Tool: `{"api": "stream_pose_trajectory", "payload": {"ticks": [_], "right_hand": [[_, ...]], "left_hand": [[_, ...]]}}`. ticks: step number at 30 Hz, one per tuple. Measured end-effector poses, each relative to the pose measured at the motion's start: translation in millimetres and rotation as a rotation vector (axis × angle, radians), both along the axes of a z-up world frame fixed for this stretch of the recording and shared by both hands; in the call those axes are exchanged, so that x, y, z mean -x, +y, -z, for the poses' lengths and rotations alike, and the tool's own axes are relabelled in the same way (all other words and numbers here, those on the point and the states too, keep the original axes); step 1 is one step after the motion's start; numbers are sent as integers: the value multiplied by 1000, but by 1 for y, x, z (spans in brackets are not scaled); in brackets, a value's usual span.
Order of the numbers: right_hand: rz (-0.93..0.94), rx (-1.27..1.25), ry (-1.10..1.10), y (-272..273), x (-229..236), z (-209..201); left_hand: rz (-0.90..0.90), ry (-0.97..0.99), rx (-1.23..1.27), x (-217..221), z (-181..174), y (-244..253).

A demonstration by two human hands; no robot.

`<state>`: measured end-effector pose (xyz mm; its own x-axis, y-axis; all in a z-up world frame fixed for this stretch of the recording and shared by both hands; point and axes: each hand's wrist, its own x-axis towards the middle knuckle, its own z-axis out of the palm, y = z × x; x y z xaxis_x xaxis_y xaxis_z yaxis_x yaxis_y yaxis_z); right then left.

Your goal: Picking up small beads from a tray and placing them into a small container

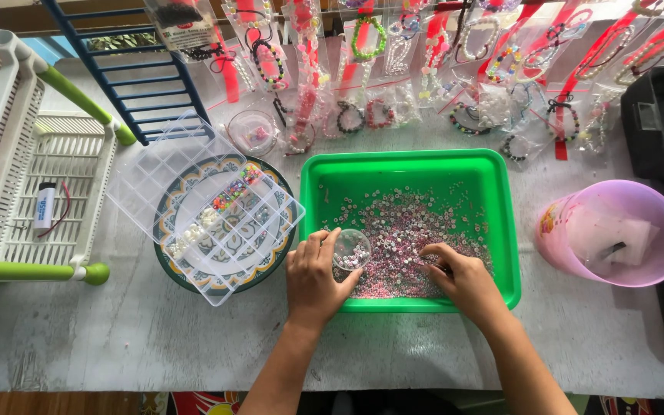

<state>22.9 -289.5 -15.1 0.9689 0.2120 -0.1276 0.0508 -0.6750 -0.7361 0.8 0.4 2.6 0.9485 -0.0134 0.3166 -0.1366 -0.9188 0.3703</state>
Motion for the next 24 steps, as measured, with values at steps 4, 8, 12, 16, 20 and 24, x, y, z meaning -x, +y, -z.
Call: {"api": "stream_pose_trajectory", "payload": {"ticks": [4,8,12,16,20,24], "right_hand": [[-57,73,-8,1,2,-4],[-63,98,-31,5,2,-5],[-53,158,-53,6,3,-7],[-53,196,-82,12,4,-11],[-52,215,-101,11,4,-5],[-63,211,-123,12,5,-4]], "left_hand": [[5,7,-3,1,-3,0],[2,6,-1,0,-2,0],[3,9,-2,1,-2,0],[1,10,1,1,-1,0],[2,13,7,0,0,0],[2,15,7,1,0,0]]}}
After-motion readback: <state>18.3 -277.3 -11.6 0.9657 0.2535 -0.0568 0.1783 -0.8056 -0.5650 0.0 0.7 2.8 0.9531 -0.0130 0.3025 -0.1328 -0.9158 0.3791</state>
